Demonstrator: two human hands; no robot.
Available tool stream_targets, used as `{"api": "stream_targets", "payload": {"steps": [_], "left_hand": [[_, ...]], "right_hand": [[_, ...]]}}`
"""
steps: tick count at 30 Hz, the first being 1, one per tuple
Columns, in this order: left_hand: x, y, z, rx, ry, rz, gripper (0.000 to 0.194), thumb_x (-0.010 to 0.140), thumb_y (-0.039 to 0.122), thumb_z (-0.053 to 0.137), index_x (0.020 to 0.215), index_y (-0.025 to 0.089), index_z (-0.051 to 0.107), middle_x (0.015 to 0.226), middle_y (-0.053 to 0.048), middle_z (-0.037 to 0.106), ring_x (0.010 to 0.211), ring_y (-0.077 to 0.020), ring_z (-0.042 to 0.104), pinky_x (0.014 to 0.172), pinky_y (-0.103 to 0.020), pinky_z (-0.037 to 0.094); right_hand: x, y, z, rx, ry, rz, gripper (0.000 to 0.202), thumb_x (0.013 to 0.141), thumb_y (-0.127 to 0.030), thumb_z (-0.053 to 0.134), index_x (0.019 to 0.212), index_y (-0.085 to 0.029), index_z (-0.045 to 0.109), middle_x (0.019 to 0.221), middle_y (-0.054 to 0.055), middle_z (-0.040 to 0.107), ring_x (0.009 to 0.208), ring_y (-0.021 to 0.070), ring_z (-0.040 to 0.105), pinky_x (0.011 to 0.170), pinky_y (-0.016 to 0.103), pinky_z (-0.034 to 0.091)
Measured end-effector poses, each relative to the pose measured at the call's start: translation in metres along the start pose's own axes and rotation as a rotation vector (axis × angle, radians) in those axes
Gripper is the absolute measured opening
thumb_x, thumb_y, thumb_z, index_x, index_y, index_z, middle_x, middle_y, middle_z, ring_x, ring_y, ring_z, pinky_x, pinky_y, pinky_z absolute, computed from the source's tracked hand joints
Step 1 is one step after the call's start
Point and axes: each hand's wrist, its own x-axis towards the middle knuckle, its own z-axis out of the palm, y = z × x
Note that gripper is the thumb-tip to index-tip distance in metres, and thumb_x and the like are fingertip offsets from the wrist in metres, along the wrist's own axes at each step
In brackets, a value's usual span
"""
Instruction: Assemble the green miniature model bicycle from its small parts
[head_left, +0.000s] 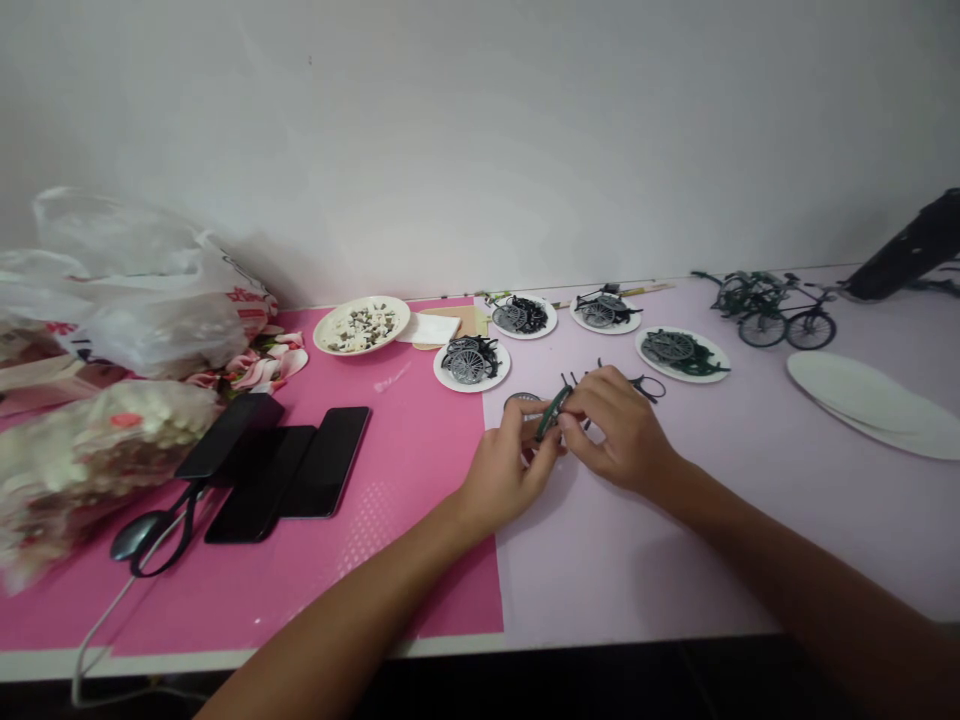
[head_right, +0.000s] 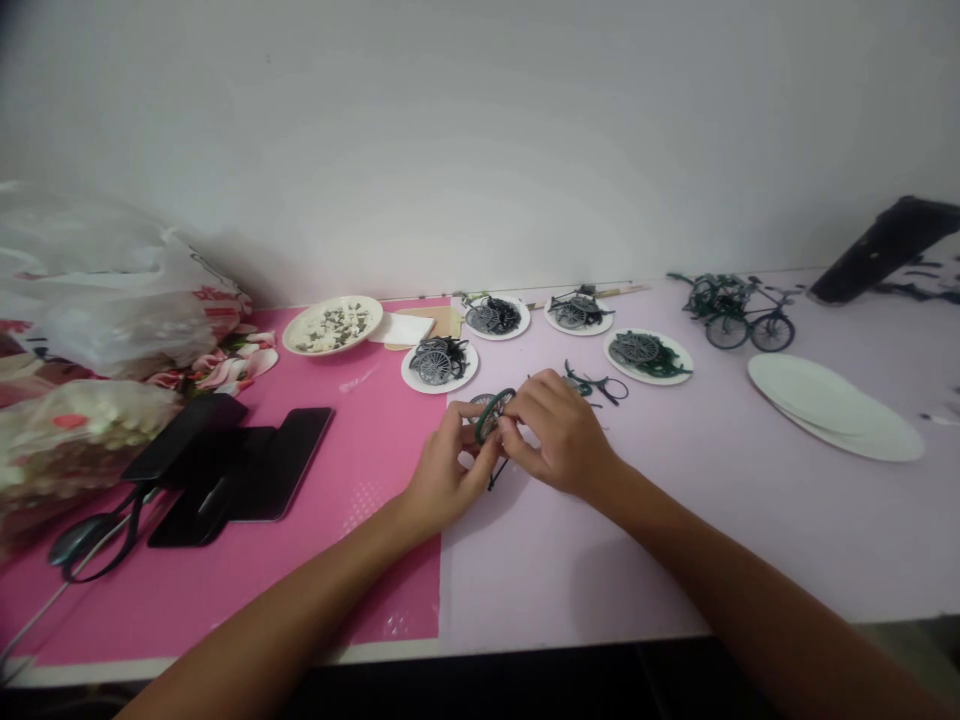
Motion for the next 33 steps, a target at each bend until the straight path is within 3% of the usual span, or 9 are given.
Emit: {"api": "stream_targets", "payload": {"steps": [6,13,25,33], "left_hand": [[0.0002,-0.0008,0.0009,-0.026,-0.001,0.006,0.023,0.104,0.031,0.054,0.123,0.022,0.046,0.096,-0.007,0.078,0.084,-0.0196,0.079,0.062,-0.022,0.051],[0.0004,-0.0029,0.0009,0.01,0.01,0.029,0.023,0.103,0.03,0.054,0.122,0.021,0.046,0.095,-0.006,0.077,0.074,-0.0152,0.072,0.062,-0.023,0.051],[-0.0003,0.0015,-0.0001,0.022,0.006,0.013,0.026,0.103,0.032,0.054,0.126,0.021,0.047,0.093,-0.006,0.077,0.075,-0.0167,0.073,0.061,-0.023,0.051],[0.0002,-0.0003,-0.0004,0.027,0.009,0.018,0.024,0.103,0.03,0.053,0.125,0.02,0.047,0.096,-0.006,0.078,0.068,-0.0137,0.068,0.061,-0.023,0.049]], "right_hand": [[-0.0006,0.0014,-0.0004,-0.01,-0.018,-0.019,0.019,0.095,-0.007,0.055,0.085,-0.023,0.052,0.074,0.003,0.058,0.075,0.0217,0.048,0.071,0.039,0.043],[0.0013,-0.0026,-0.0012,0.034,0.035,0.032,0.015,0.088,-0.011,0.062,0.086,-0.023,0.054,0.074,0.002,0.056,0.073,0.0219,0.05,0.069,0.038,0.043],[-0.0009,-0.0001,-0.0001,-0.003,-0.02,0.01,0.02,0.096,-0.009,0.056,0.083,-0.024,0.052,0.072,0.002,0.058,0.073,0.0213,0.05,0.072,0.039,0.045],[0.0005,-0.0025,-0.0015,0.008,-0.01,0.039,0.016,0.091,-0.011,0.06,0.087,-0.023,0.052,0.075,0.002,0.056,0.075,0.021,0.049,0.067,0.036,0.043]]}}
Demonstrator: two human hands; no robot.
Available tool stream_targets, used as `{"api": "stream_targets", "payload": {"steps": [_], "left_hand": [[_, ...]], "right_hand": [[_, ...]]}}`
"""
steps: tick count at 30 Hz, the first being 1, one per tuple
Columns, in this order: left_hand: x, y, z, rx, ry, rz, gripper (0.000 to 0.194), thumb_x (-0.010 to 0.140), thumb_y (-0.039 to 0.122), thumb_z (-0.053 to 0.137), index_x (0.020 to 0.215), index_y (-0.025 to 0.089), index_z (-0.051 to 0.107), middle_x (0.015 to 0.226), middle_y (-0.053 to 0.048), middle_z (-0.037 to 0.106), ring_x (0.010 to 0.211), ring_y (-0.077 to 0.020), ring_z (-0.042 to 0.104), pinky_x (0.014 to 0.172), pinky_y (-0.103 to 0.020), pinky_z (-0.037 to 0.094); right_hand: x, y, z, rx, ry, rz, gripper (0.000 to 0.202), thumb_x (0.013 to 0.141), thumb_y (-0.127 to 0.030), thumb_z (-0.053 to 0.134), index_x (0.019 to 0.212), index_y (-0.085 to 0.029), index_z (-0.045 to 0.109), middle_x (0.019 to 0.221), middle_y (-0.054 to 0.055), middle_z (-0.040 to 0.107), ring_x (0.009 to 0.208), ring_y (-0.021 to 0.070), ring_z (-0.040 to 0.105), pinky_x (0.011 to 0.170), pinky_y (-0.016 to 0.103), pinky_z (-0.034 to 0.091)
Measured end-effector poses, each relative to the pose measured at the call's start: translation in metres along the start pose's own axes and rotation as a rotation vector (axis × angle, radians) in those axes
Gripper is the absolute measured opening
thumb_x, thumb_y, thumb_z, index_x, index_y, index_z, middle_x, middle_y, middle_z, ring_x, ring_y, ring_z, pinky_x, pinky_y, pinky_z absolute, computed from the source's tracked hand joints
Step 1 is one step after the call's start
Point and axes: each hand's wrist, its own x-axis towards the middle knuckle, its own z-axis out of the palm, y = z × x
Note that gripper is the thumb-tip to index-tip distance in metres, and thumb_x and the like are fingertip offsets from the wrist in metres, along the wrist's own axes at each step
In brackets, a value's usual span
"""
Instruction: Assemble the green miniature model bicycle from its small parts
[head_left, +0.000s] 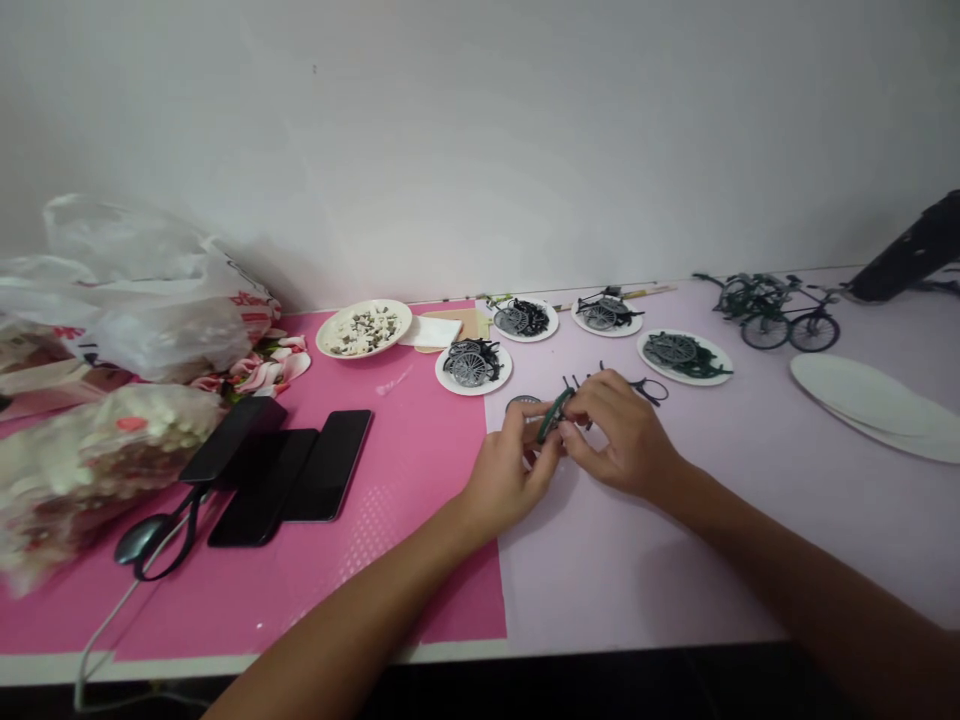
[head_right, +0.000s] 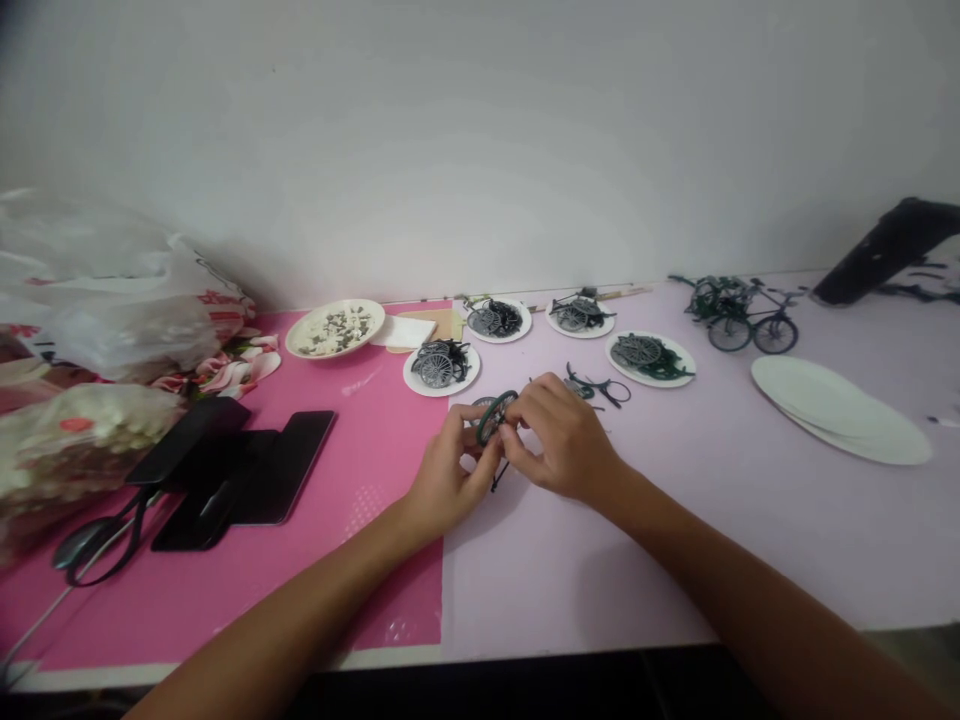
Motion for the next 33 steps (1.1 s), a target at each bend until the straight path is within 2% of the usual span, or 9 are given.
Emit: {"api": "stream_targets", "payload": {"steps": [3,7,14,21,24,28,33], "left_hand": [[-0.0004,0.0003,-0.0003,0.028,-0.001,-0.002,0.025,0.103,0.03,0.054,0.125,0.02,0.047,0.091,-0.004,0.077,0.066,-0.0137,0.068,0.06,-0.023,0.049],[-0.0009,0.0006,-0.0002,0.015,-0.022,0.013,0.025,0.104,0.029,0.053,0.126,0.02,0.046,0.095,-0.006,0.078,0.075,-0.0162,0.074,0.061,-0.023,0.05],[0.0005,0.0009,0.0001,-0.038,-0.019,0.001,0.024,0.105,0.03,0.053,0.126,0.021,0.047,0.099,-0.008,0.079,0.086,-0.0202,0.079,0.064,-0.024,0.054],[0.001,0.0027,-0.0011,-0.02,-0.009,-0.022,0.024,0.105,0.033,0.052,0.125,0.021,0.046,0.093,-0.006,0.078,0.076,-0.0182,0.077,0.059,-0.023,0.05],[0.0005,0.0012,-0.0008,-0.01,-0.012,-0.021,0.025,0.104,0.032,0.053,0.125,0.021,0.046,0.091,-0.005,0.078,0.071,-0.0174,0.075,0.058,-0.023,0.049],[0.0003,0.0,0.0002,-0.024,-0.021,-0.024,0.024,0.104,0.032,0.053,0.125,0.021,0.046,0.092,-0.006,0.079,0.074,-0.0183,0.077,0.058,-0.023,0.049],[0.0004,0.0001,0.0003,-0.018,-0.021,-0.019,0.025,0.104,0.032,0.054,0.125,0.021,0.046,0.092,-0.006,0.08,0.076,-0.0193,0.078,0.057,-0.022,0.049]], "right_hand": [[-0.0009,0.0014,0.0004,-0.04,-0.013,-0.045,0.016,0.092,-0.009,0.058,0.086,-0.023,0.053,0.075,0.002,0.058,0.075,0.0212,0.049,0.07,0.037,0.045],[-0.0023,0.0036,0.0012,-0.104,-0.015,-0.077,0.021,0.094,-0.01,0.057,0.08,-0.024,0.054,0.071,0.002,0.056,0.073,0.0213,0.045,0.068,0.037,0.043],[-0.002,0.0022,0.0012,-0.018,-0.052,-0.001,0.025,0.098,-0.011,0.053,0.077,-0.024,0.052,0.068,0.001,0.053,0.071,0.0209,0.046,0.066,0.035,0.042],[-0.0022,-0.0012,-0.0006,-0.049,-0.061,0.048,0.012,0.096,-0.015,0.057,0.087,-0.022,0.054,0.073,0.002,0.056,0.073,0.021,0.049,0.066,0.035,0.042],[-0.0022,0.0004,-0.0003,-0.094,-0.061,0.009,0.012,0.095,-0.013,0.057,0.087,-0.023,0.057,0.072,0.002,0.057,0.073,0.0216,0.049,0.065,0.035,0.042],[-0.002,0.0029,-0.0004,-0.173,-0.057,-0.065,0.014,0.095,-0.012,0.059,0.086,-0.023,0.061,0.072,0.003,0.06,0.074,0.0225,0.05,0.066,0.036,0.043],[-0.0021,0.003,-0.0001,-0.173,-0.042,-0.063,0.02,0.096,-0.011,0.057,0.08,-0.023,0.059,0.068,0.002,0.058,0.073,0.0212,0.05,0.062,0.033,0.042]]}}
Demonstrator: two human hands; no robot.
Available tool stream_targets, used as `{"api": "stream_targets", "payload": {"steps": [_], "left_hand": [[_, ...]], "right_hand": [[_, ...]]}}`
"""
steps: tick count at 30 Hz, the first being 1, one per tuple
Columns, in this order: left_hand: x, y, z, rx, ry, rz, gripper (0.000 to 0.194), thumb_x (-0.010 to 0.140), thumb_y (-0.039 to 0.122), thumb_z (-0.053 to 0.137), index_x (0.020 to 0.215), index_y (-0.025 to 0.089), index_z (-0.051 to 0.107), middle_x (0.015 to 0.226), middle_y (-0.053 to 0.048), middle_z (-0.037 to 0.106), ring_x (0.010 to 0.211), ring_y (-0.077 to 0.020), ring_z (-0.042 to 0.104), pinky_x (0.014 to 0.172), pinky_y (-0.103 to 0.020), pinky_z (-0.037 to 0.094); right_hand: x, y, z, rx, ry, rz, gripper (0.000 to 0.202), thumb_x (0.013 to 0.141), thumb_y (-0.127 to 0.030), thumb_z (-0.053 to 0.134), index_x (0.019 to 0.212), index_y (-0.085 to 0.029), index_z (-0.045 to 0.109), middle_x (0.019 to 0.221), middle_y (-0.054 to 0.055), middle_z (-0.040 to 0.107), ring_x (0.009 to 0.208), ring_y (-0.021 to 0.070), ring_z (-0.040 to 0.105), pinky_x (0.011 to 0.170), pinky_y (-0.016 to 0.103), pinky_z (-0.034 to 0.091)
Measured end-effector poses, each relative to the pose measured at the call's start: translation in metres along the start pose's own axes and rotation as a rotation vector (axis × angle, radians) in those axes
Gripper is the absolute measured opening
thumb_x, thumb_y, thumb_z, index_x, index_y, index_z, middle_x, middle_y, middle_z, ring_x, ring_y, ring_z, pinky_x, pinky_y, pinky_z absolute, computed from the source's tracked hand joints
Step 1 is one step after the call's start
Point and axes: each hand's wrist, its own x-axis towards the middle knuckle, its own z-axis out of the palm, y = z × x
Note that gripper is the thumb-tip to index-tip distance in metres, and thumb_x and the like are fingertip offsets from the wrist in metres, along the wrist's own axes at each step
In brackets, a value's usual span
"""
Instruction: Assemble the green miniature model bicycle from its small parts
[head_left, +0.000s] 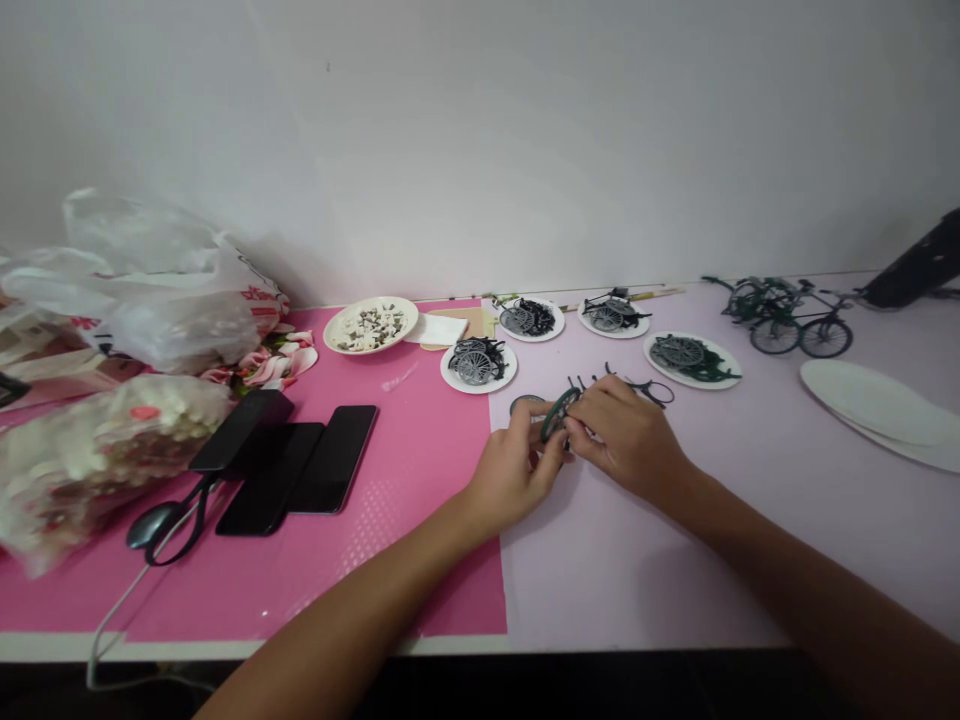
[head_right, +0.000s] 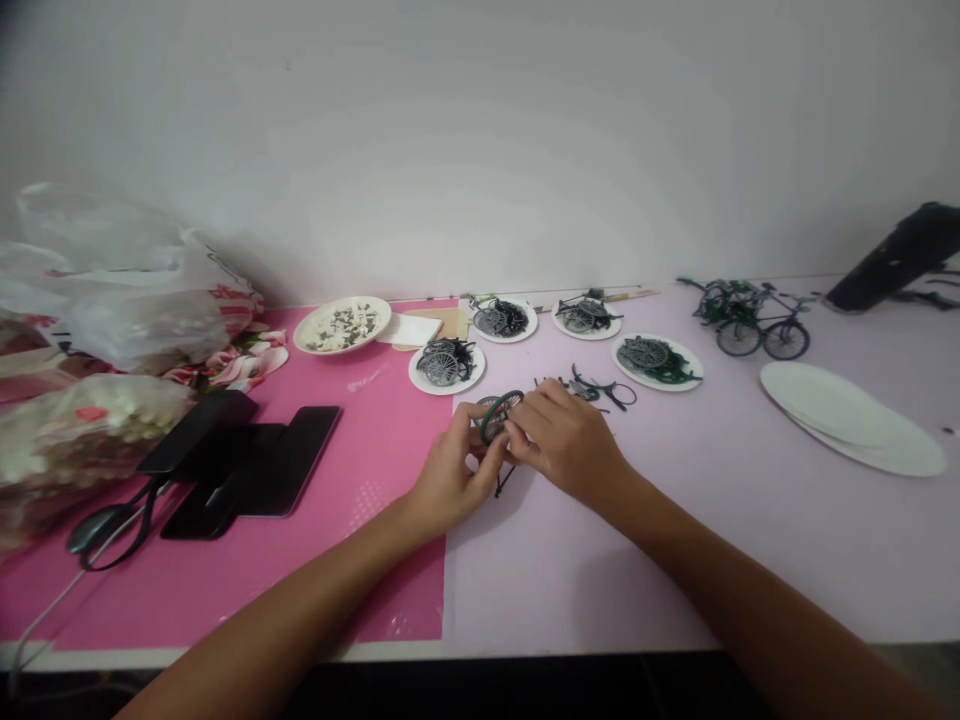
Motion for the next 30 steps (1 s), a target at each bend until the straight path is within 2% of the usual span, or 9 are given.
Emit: {"api": "stream_targets", "payload": {"steps": [6,10,14,20,26,30], "left_hand": [[-0.0009,-0.0013,0.0001,-0.02,-0.011,0.011,0.024,0.105,0.032,0.053,0.125,0.021,0.046,0.096,-0.008,0.079,0.084,-0.0208,0.08,0.061,-0.023,0.052],[-0.001,-0.0029,0.0024,-0.056,-0.008,-0.012,0.028,0.105,0.035,0.053,0.127,0.021,0.045,0.102,-0.009,0.078,0.087,-0.0213,0.081,0.059,-0.022,0.052],[-0.0007,-0.0028,0.0033,-0.024,0.011,0.002,0.028,0.104,0.035,0.054,0.127,0.02,0.045,0.098,-0.007,0.077,0.082,-0.0196,0.079,0.059,-0.023,0.051],[-0.002,-0.0013,0.0027,0.049,0.013,0.032,0.028,0.104,0.032,0.054,0.128,0.02,0.047,0.089,-0.005,0.076,0.072,-0.0182,0.076,0.058,-0.023,0.051],[-0.0036,-0.0032,0.0047,0.153,0.026,0.088,0.03,0.104,0.029,0.054,0.131,0.02,0.046,0.093,-0.004,0.077,0.072,-0.0177,0.076,0.058,-0.023,0.051],[-0.0043,-0.0047,0.0047,0.26,0.047,0.144,0.03,0.104,0.027,0.053,0.132,0.02,0.046,0.102,-0.007,0.078,0.07,-0.0181,0.076,0.057,-0.025,0.051]], "right_hand": [[0.0,-0.0002,-0.0012,0.01,0.012,-0.003,0.025,0.098,-0.012,0.059,0.076,-0.023,0.053,0.065,0.001,0.056,0.073,0.0204,0.051,0.061,0.031,0.043],[-0.0006,-0.0004,-0.0015,0.006,0.007,0.007,0.02,0.098,-0.012,0.058,0.082,-0.023,0.056,0.068,0.002,0.058,0.074,0.0215,0.053,0.059,0.033,0.041],[-0.0002,-0.0002,-0.0026,-0.007,0.012,-0.023,0.013,0.095,-0.012,0.06,0.088,-0.022,0.059,0.071,0.003,0.06,0.074,0.0227,0.051,0.063,0.035,0.043],[0.001,0.0024,-0.0051,-0.017,0.007,-0.098,0.019,0.095,-0.008,0.061,0.083,-0.023,0.057,0.07,0.002,0.059,0.073,0.0222,0.049,0.065,0.035,0.043],[-0.0007,0.0004,-0.0043,0.112,0.022,-0.037,0.026,0.096,-0.005,0.058,0.078,-0.023,0.052,0.064,0.001,0.056,0.07,0.0204,0.047,0.061,0.033,0.04],[-0.0025,-0.0008,-0.0037,0.196,-0.002,0.015,0.024,0.098,-0.007,0.053,0.08,-0.023,0.055,0.067,0.002,0.058,0.071,0.0202,0.049,0.065,0.033,0.043]]}}
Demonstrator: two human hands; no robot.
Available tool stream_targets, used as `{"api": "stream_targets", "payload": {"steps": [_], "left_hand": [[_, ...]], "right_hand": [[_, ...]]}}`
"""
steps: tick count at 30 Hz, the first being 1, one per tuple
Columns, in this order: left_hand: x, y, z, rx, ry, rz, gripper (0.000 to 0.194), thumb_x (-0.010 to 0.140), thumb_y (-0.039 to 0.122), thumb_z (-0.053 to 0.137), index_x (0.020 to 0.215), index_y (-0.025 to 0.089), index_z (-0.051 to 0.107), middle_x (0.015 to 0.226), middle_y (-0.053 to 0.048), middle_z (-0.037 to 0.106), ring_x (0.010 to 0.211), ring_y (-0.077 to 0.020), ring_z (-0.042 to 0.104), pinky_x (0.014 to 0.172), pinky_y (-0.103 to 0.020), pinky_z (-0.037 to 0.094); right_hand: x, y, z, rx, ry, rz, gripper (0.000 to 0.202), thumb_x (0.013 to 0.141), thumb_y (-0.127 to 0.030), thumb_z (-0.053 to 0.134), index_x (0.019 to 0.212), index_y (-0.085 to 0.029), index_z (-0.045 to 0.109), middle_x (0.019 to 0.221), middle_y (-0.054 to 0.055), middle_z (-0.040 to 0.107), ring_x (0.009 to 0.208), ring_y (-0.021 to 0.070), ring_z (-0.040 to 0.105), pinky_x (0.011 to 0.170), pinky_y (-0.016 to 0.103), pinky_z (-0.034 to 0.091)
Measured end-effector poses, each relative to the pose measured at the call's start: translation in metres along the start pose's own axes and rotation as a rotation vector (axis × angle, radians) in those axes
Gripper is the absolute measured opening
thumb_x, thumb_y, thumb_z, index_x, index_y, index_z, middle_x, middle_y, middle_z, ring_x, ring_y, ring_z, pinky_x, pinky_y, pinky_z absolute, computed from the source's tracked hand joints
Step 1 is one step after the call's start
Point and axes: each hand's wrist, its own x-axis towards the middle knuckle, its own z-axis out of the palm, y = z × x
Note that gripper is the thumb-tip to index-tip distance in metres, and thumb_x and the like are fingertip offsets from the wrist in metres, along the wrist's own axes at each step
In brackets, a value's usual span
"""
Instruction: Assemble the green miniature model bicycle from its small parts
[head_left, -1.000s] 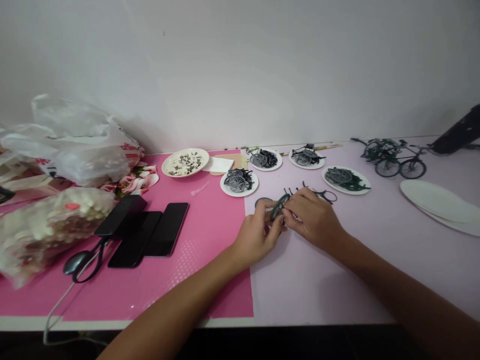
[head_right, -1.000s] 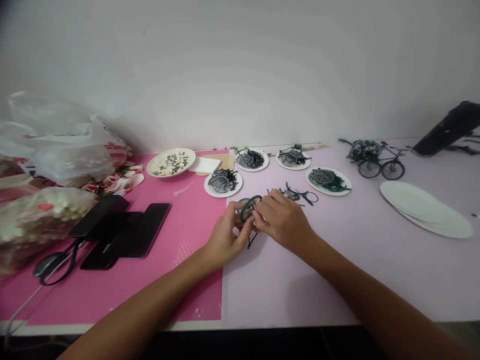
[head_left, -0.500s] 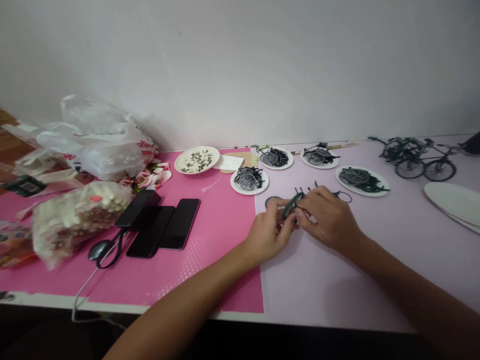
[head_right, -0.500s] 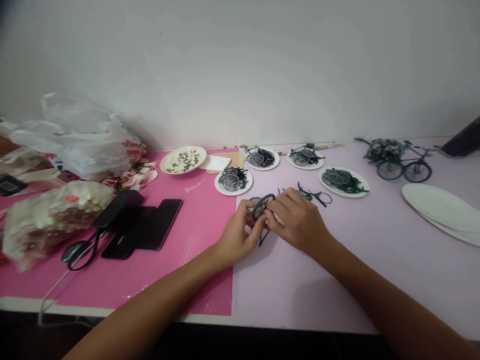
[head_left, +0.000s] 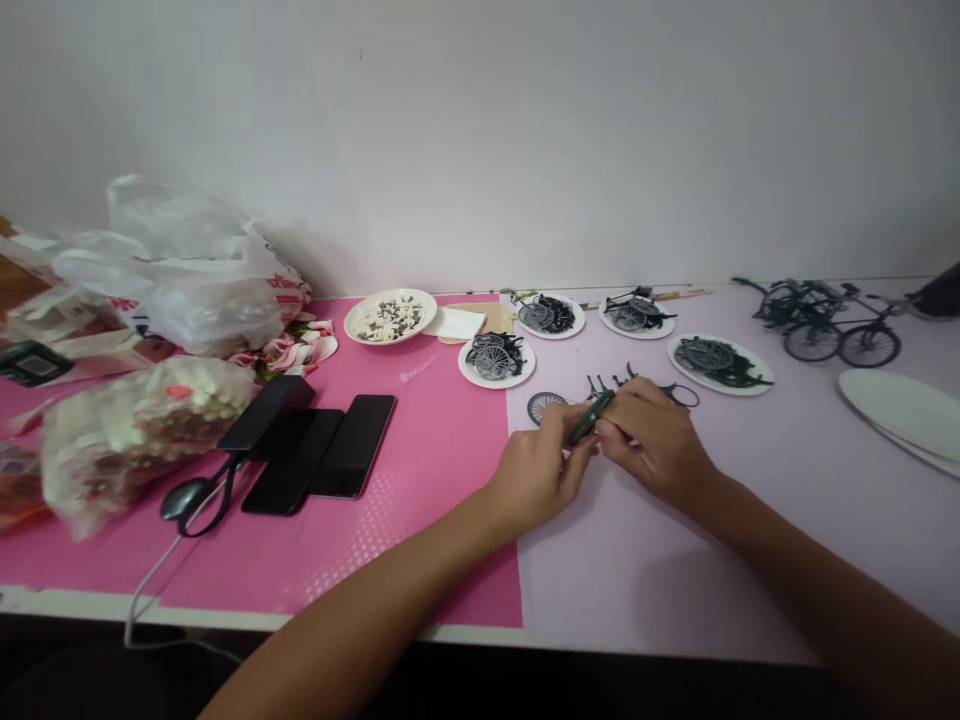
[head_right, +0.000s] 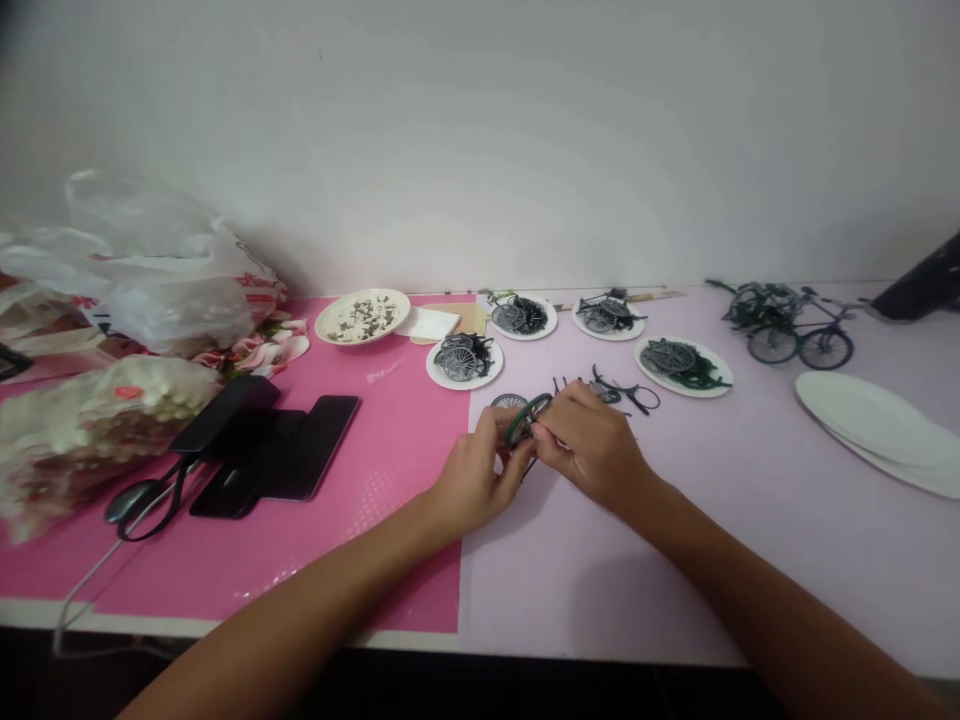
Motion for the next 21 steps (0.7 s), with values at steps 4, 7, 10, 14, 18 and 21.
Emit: {"api": "stream_targets", "payload": {"steps": [4,7,10,14,18,21], "left_hand": [[0.0002,-0.0003,-0.001,-0.022,0.017,0.026,0.031,0.105,0.025,0.051,0.135,0.021,0.046,0.11,-0.01,0.078,0.085,-0.0202,0.079,0.063,-0.026,0.057],[0.0008,0.0005,-0.0018,-0.078,0.018,0.022,0.031,0.105,0.025,0.05,0.136,0.021,0.046,0.116,-0.011,0.078,0.09,-0.0196,0.08,0.066,-0.025,0.059],[0.0012,0.0016,-0.0024,-0.107,0.019,0.014,0.031,0.105,0.026,0.05,0.136,0.021,0.046,0.119,-0.011,0.077,0.088,-0.0182,0.079,0.066,-0.025,0.06],[0.0014,0.0022,-0.0034,-0.054,0.009,-0.007,0.032,0.105,0.026,0.052,0.137,0.023,0.048,0.114,-0.008,0.078,0.081,-0.0167,0.077,0.066,-0.026,0.06],[0.0014,0.0013,-0.0038,-0.019,0.004,-0.009,0.033,0.105,0.029,0.052,0.137,0.022,0.049,0.106,-0.007,0.079,0.076,-0.0162,0.075,0.066,-0.027,0.06],[0.0016,0.0001,-0.0035,-0.001,0.007,0.008,0.034,0.106,0.03,0.052,0.138,0.02,0.049,0.104,-0.008,0.079,0.072,-0.0163,0.074,0.066,-0.028,0.06]], "right_hand": [[0.0002,-0.0007,-0.0009,-0.005,0.006,0.023,0.022,0.097,-0.008,0.053,0.081,-0.023,0.056,0.068,0.001,0.058,0.072,0.0205,0.051,0.066,0.034,0.043],[0.0022,-0.002,-0.0014,-0.043,0.032,0.012,0.017,0.094,-0.009,0.057,0.084,-0.023,0.057,0.069,0.001,0.058,0.073,0.0209,0.052,0.064,0.034,0.044],[0.0044,-0.0026,-0.0014,-0.094,0.078,-0.027,0.015,0.091,-0.008,0.06,0.088,-0.023,0.058,0.072,0.001,0.06,0.073,0.0209,0.053,0.062,0.032,0.045],[0.0054,-0.0011,-0.0021,-0.217,0.088,-0.087,0.017,0.09,-0.007,0.061,0.087,-0.023,0.057,0.071,0.002,0.06,0.073,0.0207,0.053,0.061,0.032,0.046],[0.0041,0.0012,-0.0033,-0.301,0.052,-0.132,0.019,0.092,-0.007,0.062,0.083,-0.023,0.057,0.07,0.002,0.061,0.074,0.0211,0.052,0.064,0.033,0.046],[0.0032,0.0021,-0.0035,-0.318,0.041,-0.15,0.02,0.094,-0.007,0.062,0.081,-0.022,0.057,0.07,0.003,0.061,0.073,0.0211,0.051,0.065,0.033,0.045]]}}
